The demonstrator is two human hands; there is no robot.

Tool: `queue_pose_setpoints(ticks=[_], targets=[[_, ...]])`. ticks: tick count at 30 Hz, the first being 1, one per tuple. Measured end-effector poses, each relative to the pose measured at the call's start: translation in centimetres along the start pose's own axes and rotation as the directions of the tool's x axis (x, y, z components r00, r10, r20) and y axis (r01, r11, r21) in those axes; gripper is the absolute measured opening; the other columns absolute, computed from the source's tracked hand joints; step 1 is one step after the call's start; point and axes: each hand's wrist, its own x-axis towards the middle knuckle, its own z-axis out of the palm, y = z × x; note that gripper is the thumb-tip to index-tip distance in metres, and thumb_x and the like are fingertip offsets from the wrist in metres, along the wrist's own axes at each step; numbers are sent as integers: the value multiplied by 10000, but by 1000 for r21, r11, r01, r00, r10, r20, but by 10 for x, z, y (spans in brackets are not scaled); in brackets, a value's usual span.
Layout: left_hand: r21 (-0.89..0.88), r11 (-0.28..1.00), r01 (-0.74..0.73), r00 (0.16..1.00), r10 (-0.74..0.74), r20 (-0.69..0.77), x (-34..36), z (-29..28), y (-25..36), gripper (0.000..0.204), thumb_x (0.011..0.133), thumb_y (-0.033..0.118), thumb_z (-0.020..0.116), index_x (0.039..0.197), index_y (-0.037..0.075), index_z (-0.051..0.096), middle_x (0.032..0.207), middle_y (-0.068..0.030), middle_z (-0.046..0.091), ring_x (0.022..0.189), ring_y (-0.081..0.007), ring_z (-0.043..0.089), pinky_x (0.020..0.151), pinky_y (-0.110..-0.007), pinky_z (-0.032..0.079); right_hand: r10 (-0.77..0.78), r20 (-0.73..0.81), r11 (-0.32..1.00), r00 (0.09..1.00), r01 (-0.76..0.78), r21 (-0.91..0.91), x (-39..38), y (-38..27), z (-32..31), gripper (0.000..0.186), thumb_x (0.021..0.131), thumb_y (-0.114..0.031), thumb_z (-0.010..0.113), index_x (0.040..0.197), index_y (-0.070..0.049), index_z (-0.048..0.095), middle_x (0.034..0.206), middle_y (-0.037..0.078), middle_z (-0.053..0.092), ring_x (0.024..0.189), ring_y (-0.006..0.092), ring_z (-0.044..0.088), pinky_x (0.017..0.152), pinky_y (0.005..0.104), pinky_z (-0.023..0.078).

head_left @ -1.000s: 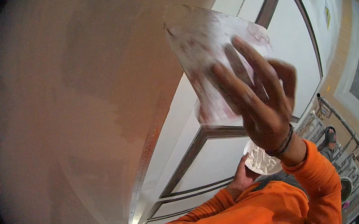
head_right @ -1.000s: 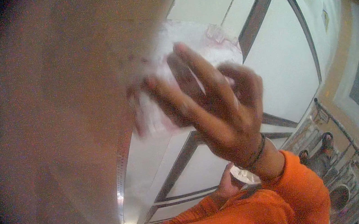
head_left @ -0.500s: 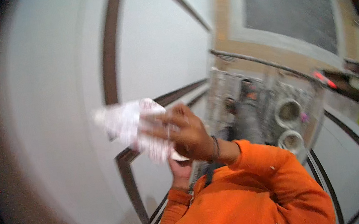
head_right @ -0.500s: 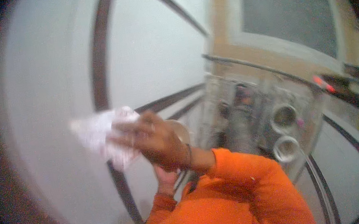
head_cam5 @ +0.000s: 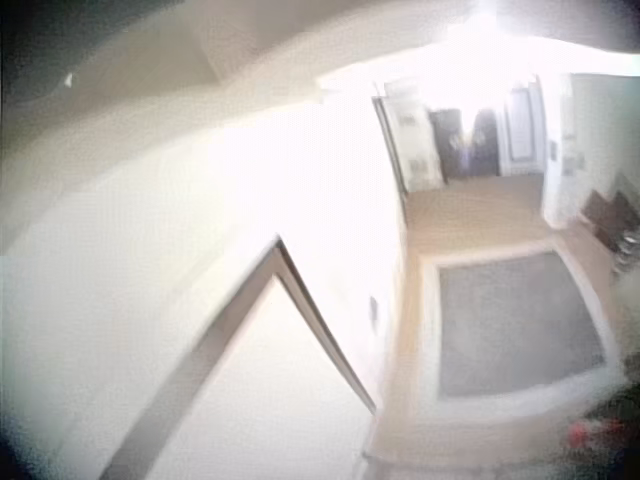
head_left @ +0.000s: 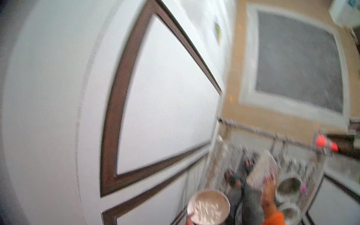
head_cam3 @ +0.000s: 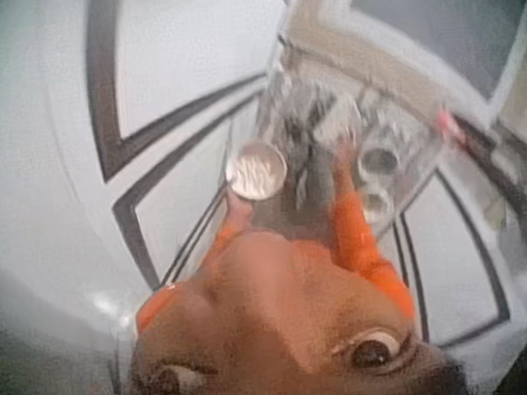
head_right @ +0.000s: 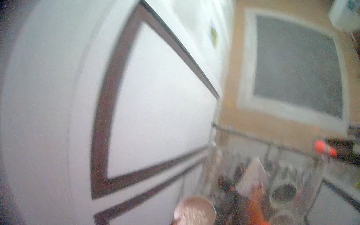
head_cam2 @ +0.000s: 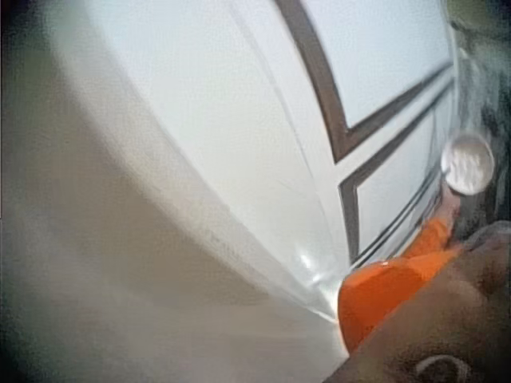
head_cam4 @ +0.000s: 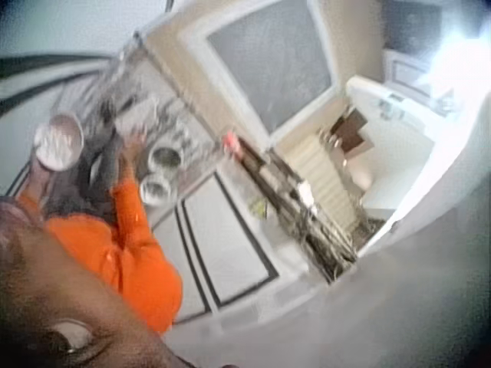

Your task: The person applies a white plaster-like substance to a wall using a trowel, smoothing it over the surface. They repeatedly scoop the material from a small container held in the left hand and spread it across the wall area.

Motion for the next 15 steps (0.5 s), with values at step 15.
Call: queue_pose_setpoints(ticks=[15], targets=[[-374, 927, 37, 999, -34, 14, 78, 130, 50, 605, 901, 417, 525, 1427, 127, 458, 1437, -111, 501, 1313, -332, 478, 1102, -529, 380, -80, 265, 995, 961, 93, -39, 153, -25, 86, 510, 897, -16, 589, 1389, 6, 459, 1261, 62, 576, 1017, 174, 581, 836, 314, 479]])
